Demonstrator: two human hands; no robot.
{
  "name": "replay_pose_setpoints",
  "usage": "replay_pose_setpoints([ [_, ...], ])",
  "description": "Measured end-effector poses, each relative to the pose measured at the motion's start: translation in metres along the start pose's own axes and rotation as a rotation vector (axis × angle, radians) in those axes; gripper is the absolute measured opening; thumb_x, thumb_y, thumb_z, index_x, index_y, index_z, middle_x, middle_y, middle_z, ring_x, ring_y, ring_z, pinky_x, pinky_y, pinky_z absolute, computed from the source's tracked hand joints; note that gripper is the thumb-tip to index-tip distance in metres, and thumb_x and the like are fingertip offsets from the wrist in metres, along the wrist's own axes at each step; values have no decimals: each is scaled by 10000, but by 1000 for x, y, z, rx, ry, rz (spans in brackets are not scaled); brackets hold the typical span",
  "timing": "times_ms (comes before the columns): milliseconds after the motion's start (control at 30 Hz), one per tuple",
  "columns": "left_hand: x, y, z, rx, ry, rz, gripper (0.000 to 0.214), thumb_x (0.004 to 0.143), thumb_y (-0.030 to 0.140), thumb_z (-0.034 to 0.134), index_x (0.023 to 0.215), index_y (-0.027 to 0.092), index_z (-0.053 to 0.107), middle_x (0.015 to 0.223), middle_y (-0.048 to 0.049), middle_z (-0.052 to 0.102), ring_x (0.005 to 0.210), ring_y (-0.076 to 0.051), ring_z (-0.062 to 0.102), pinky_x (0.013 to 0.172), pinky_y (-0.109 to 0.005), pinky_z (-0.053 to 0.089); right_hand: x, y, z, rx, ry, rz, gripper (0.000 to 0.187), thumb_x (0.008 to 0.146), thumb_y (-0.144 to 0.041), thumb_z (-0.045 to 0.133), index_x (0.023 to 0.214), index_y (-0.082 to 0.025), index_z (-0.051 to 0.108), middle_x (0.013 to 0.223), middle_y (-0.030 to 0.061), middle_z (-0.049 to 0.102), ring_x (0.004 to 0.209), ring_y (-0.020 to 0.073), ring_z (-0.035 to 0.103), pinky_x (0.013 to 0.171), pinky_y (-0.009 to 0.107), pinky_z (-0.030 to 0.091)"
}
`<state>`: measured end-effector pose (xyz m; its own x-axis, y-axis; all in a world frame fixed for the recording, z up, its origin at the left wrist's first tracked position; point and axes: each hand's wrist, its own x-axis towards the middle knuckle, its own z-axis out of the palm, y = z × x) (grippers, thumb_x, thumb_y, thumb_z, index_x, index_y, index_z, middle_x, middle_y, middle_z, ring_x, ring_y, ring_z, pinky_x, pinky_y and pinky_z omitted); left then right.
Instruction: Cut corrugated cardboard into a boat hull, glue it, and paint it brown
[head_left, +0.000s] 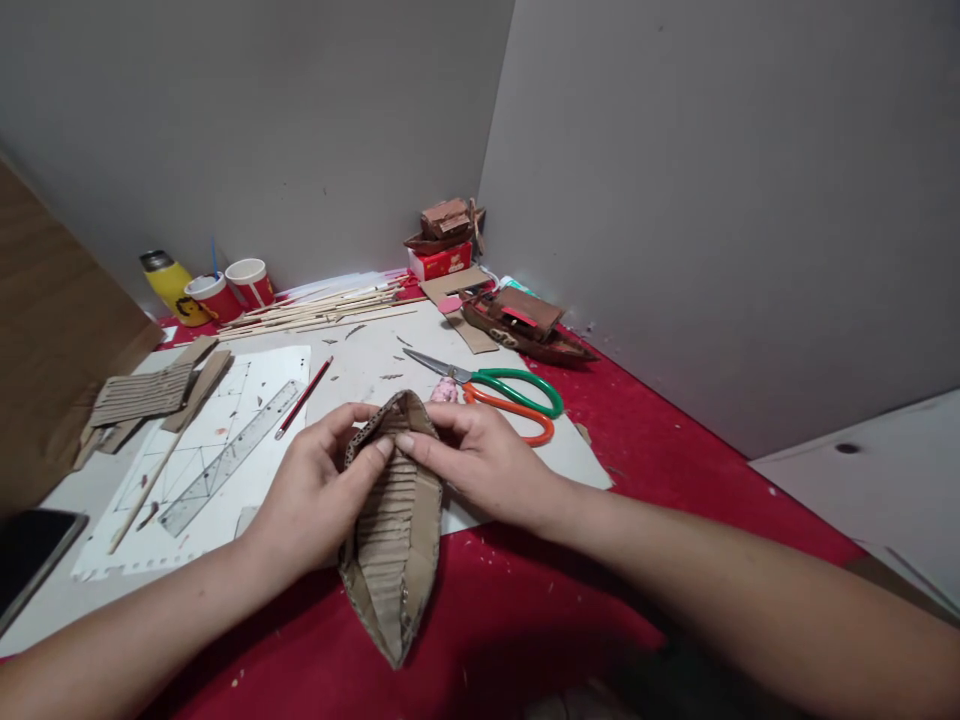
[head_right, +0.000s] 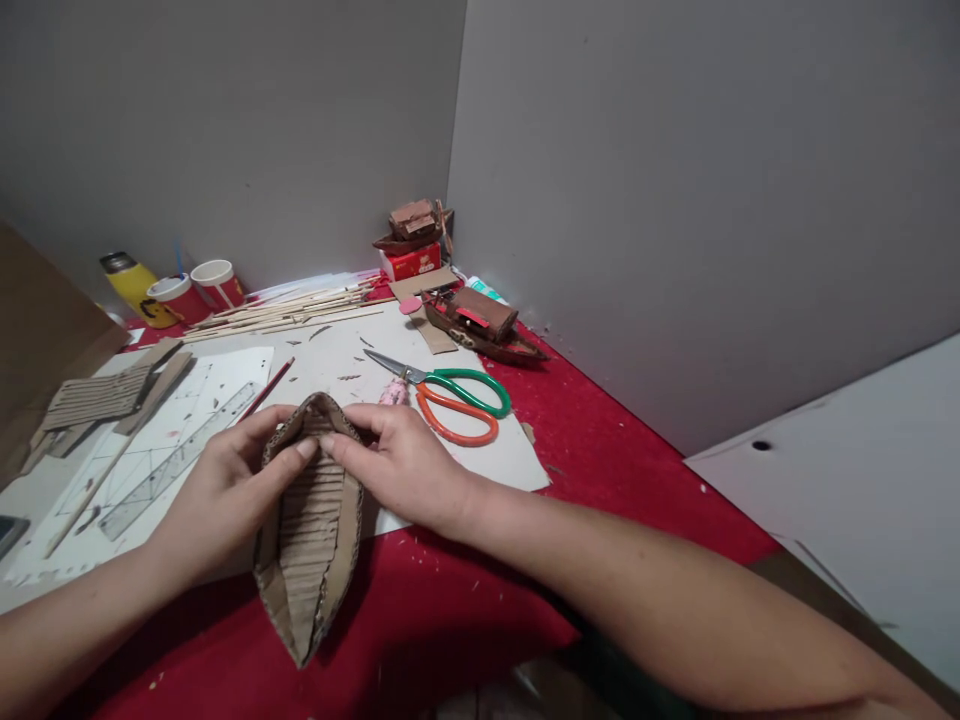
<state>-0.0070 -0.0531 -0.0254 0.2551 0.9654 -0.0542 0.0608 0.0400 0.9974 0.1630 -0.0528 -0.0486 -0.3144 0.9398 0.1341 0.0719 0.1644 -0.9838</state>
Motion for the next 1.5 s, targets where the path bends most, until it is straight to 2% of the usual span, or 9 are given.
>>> replay_pose_setpoints([
  [167,3,-4,-3,-40,7,-13,252,739,272,760,975,187,737,893,-50,746,821,-233,673,692,-273,533,1,-1,-2,-103,21,-53,195,885,-326,571,878,-158,668,752,4,613,667,143,551,590,252,450],
  [267,10,-5,-6,-46,34,-18,209,741,276,758,921,170,748,822,-45,742,759,-215,665,693,-272,531,0,-5,-4,-253,248,-186,247,847,-280,645,1071,-175,657,955,50,667,759,162,604,648,271,504],
  [367,14,-7,-4,-23,44,-51,172,763,253,727,912,168,744,788,-36,733,705,-193,643,656,-261,515,-2,-8,-6,-469,418,-432,177,859,-217,638,1033,-195,666,946,58,655,823,176,607,736,304,512],
  [467,14,-11,0,5,26,-38,144,763,203,708,898,166,741,797,-31,727,708,-185,628,645,-248,495,-3,-7,-4,-616,413,-568,98,874,-169,609,938,-193,679,810,45,629,803,186,608,749,319,498],
  [667,8,-17,7,147,-61,115,228,837,166,590,1031,183,707,993,-33,729,924,-215,644,815,-270,479,0,1,0,-892,433,-627,104,881,-199,619,896,-135,699,771,68,643,724,197,593,682,327,463],
  [833,7,-19,8,243,-83,156,248,832,139,566,1062,171,656,974,-19,711,871,-188,628,808,-278,474,1,1,3,-1023,427,-673,126,889,-207,607,867,-129,704,768,76,666,714,209,588,666,334,432],
  [967,8,-18,9,232,-85,176,212,845,153,561,1038,159,649,957,-21,707,871,-181,618,802,-269,468,3,0,5,-1051,412,-697,133,881,-178,599,840,-113,708,761,90,675,708,222,592,654,344,420],
  [1133,7,-21,7,142,-121,149,178,903,227,550,1041,188,655,984,-11,709,903,-174,625,797,-254,465,4,2,6,-912,402,-665,113,861,-128,589,806,-117,687,725,71,650,674,201,579,654,327,438],
  [1500,3,-16,10,157,-66,212,121,895,198,581,970,186,674,899,14,700,825,-146,588,762,-218,450,1,2,10,-801,453,-639,104,834,-101,555,774,-173,602,721,43,595,659,174,551,610,300,433],
])
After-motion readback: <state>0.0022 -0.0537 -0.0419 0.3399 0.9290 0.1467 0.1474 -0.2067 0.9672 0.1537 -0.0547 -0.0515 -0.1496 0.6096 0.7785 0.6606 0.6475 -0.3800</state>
